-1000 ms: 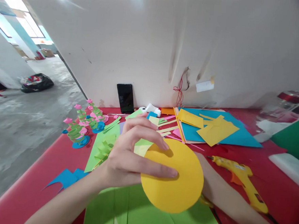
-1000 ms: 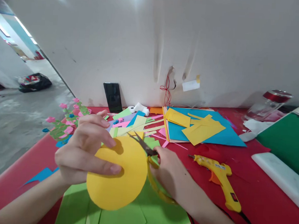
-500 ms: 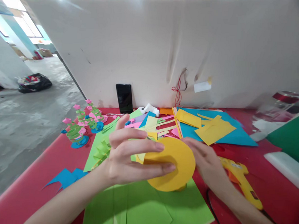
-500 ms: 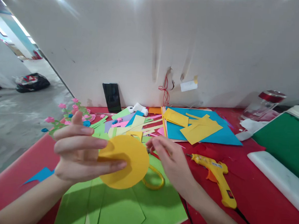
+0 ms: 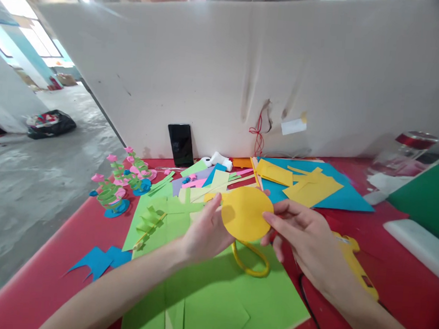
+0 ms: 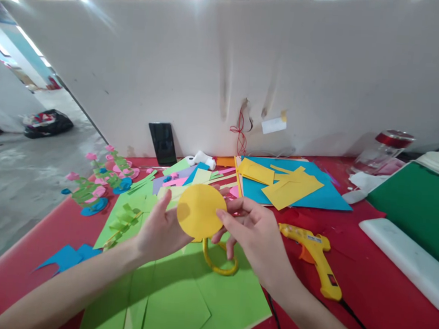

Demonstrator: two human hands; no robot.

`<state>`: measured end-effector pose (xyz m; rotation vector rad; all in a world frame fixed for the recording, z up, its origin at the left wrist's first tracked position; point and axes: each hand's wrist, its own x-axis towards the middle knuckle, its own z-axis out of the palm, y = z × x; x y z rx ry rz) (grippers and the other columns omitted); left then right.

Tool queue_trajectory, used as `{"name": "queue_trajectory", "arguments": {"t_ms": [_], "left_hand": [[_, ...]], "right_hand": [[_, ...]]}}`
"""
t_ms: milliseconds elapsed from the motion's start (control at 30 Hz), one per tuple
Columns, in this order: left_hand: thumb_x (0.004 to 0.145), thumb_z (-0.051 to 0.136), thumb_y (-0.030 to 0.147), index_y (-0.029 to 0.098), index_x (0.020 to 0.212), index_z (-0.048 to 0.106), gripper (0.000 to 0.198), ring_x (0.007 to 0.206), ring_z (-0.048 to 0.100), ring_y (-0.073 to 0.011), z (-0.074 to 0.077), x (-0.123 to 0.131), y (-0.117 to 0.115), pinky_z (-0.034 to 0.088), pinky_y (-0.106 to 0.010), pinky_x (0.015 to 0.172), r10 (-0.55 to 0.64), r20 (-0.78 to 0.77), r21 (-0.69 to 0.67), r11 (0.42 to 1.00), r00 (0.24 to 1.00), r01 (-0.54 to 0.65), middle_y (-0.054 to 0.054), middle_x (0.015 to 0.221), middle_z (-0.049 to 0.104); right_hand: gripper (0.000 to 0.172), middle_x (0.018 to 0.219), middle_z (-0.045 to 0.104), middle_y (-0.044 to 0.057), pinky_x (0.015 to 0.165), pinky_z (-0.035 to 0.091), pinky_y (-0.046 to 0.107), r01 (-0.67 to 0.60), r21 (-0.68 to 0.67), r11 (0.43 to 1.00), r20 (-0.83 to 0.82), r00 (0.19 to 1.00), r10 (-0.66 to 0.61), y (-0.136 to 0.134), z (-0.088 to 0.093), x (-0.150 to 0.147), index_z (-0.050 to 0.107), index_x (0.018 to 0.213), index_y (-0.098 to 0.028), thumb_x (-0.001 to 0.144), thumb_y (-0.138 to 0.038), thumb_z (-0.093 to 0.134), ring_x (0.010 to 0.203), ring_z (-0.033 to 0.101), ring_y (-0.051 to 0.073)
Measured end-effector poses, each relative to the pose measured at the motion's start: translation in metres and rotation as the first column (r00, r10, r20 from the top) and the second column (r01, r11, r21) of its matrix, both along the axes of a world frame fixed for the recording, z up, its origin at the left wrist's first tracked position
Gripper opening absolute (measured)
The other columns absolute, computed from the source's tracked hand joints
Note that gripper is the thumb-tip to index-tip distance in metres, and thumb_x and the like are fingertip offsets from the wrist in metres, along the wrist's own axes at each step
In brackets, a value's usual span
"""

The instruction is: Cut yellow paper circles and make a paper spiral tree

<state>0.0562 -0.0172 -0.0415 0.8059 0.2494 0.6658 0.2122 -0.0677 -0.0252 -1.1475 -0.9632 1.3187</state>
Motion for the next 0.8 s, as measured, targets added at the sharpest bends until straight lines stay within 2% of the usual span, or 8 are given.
{"name": "queue_trajectory", "arguments": {"t_ms": [100, 200, 267, 333, 433, 533, 667, 800], "left_hand": [[0.089, 0.036, 0.037, 0.021, 0.114, 0.059, 0.038, 0.115, 0.053, -0.0232, 0.003, 0.001, -0.005, 0.048, -0.030, 0.083, 0.030, 0.058, -0.100, 0.995, 0.998, -0.024, -0.004, 0.126, 0.057], [0.090, 0.033, 0.031, 0.020, 0.110, 0.062, 0.036, 0.108, 0.057, -0.0200, 0.003, 0.002, -0.006, 0.049, -0.026, 0.077, 0.061, 0.063, -0.156, 0.986, 0.996, -0.051, -0.005, 0.116, 0.064], [0.090, 0.035, 0.030, 0.018, 0.104, 0.065, 0.035, 0.099, 0.061, -0.0171, 0.001, 0.002, -0.005, 0.049, -0.023, 0.074, 0.076, 0.047, -0.173, 0.983, 0.996, -0.067, -0.005, 0.107, 0.068], [0.090, 0.037, 0.029, 0.016, 0.100, 0.066, 0.034, 0.090, 0.064, -0.0145, -0.001, 0.003, -0.004, 0.048, -0.020, 0.074, 0.099, 0.021, -0.192, 0.977, 0.995, -0.093, -0.005, 0.102, 0.070], [0.089, 0.039, 0.029, 0.015, 0.098, 0.066, 0.032, 0.090, 0.064, -0.0141, -0.002, 0.004, -0.003, 0.049, -0.020, 0.078, 0.173, -0.045, -0.246, 0.953, 0.984, -0.179, -0.005, 0.100, 0.070], [0.088, 0.041, 0.028, 0.016, 0.098, 0.064, 0.027, 0.094, 0.063, -0.0149, 0.000, 0.005, -0.002, 0.049, -0.023, 0.084, 0.255, -0.095, -0.304, 0.913, 0.962, -0.272, -0.004, 0.105, 0.068], [0.088, 0.042, 0.028, 0.018, 0.099, 0.061, 0.025, 0.092, 0.065, -0.0188, 0.002, 0.006, -0.001, 0.052, -0.039, 0.087, 0.282, -0.083, -0.348, 0.891, 0.956, -0.293, -0.003, 0.104, 0.068], [0.088, 0.043, 0.028, 0.017, 0.102, 0.061, 0.025, 0.094, 0.064, -0.0206, 0.001, 0.005, -0.001, 0.052, -0.043, 0.086, 0.263, -0.093, -0.336, 0.900, 0.960, -0.279, -0.005, 0.106, 0.067]], "right_hand": [[0.016, 0.070, 0.059, -0.001, 0.031, 0.044, 0.016, -0.058, 0.027, 0.998, 0.023, 0.998, 0.057, 0.003, -0.004, -0.001, 0.059, 0.078, -0.017, 0.069, -0.023, 0.071, 0.049, 0.061, 0.012], [0.019, 0.076, 0.061, 0.000, 0.031, 0.044, 0.017, -0.049, 0.017, 0.999, 0.105, 0.993, 0.047, 0.004, -0.003, -0.002, 0.061, 0.081, -0.018, 0.068, -0.025, 0.072, 0.050, 0.062, 0.013], [0.021, 0.069, 0.062, -0.001, 0.030, 0.042, 0.016, -0.025, 0.006, 1.000, 0.183, 0.983, 0.023, 0.004, -0.002, -0.002, 0.061, 0.080, -0.017, 0.066, -0.028, 0.073, 0.047, 0.061, 0.012], [0.021, 0.057, 0.061, -0.002, 0.029, 0.039, 0.015, -0.013, 0.000, 1.000, 0.245, 0.969, 0.012, 0.005, -0.001, -0.002, 0.062, 0.078, -0.016, 0.067, -0.031, 0.073, 0.038, 0.054, 0.009], [0.023, 0.046, 0.059, -0.002, 0.030, 0.036, 0.015, -0.009, -0.010, 1.000, 0.292, 0.956, 0.011, 0.006, -0.002, 0.002, 0.062, 0.071, -0.015, 0.071, -0.037, 0.068, 0.030, 0.044, 0.006], [0.026, 0.044, 0.059, -0.001, 0.032, 0.033, 0.015, 0.046, 0.022, 0.999, 0.345, 0.937, -0.050, 0.009, -0.002, 0.011, 0.061, 0.069, -0.015, 0.076, -0.040, 0.064, 0.030, 0.042, 0.005], [0.027, 0.041, 0.056, -0.003, 0.035, 0.030, 0.015, 0.182, 0.132, 0.974, 0.379, 0.899, -0.220, 0.015, 0.001, 0.028, 0.059, 0.066, -0.017, 0.077, -0.041, 0.063, 0.033, 0.039, 0.005], [0.031, 0.040, 0.053, -0.004, 0.033, 0.027, 0.017, 0.129, 0.095, 0.987, 0.361, 0.920, -0.155, 0.019, 0.003, 0.038, 0.053, 0.062, -0.018, 0.079, -0.043, 0.059, 0.033, 0.038, 0.006]]}}
